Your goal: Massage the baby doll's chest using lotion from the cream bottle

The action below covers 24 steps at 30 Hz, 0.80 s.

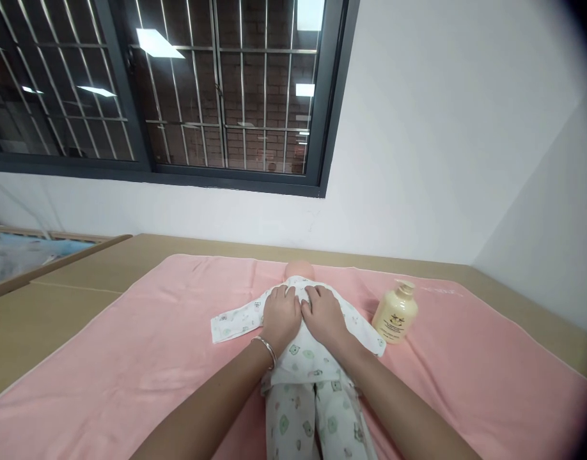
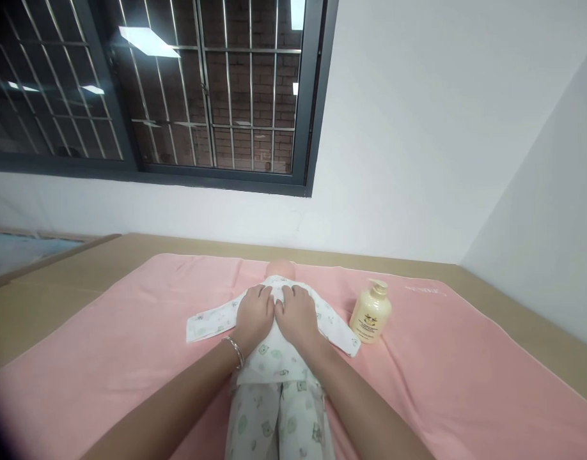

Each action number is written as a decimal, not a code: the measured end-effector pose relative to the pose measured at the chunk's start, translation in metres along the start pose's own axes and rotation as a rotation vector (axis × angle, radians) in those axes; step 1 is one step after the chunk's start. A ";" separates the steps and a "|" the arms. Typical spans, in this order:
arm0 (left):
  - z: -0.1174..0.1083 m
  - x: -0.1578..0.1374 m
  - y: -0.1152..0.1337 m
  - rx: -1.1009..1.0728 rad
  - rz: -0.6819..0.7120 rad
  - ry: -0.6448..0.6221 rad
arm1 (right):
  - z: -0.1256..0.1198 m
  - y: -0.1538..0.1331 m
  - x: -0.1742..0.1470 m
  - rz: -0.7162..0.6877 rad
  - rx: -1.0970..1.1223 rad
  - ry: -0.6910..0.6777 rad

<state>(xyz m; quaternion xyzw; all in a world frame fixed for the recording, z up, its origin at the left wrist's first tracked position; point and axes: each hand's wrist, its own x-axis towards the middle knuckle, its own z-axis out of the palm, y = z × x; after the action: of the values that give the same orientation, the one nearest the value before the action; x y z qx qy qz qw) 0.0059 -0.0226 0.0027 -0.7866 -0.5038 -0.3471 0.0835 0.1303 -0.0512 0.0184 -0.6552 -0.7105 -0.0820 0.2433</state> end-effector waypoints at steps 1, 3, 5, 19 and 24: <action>0.002 0.001 -0.002 -0.027 0.011 -0.001 | 0.004 0.005 0.003 -0.013 0.016 -0.012; 0.006 0.001 -0.004 -0.067 0.043 0.002 | 0.009 0.010 0.005 -0.038 0.021 -0.037; 0.007 0.000 -0.006 -0.090 0.065 0.012 | 0.009 0.009 0.004 -0.049 -0.004 -0.049; 0.013 -0.001 -0.014 -0.336 0.012 0.055 | 0.002 0.013 0.007 -0.071 0.080 -0.139; 0.024 -0.005 -0.021 -0.448 -0.016 0.086 | -0.002 0.013 0.008 -0.121 0.137 0.107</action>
<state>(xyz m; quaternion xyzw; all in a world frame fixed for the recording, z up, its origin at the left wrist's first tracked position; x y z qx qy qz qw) -0.0024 -0.0043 -0.0226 -0.7659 -0.4162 -0.4844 -0.0748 0.1436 -0.0432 0.0215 -0.5875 -0.7388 -0.0826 0.3197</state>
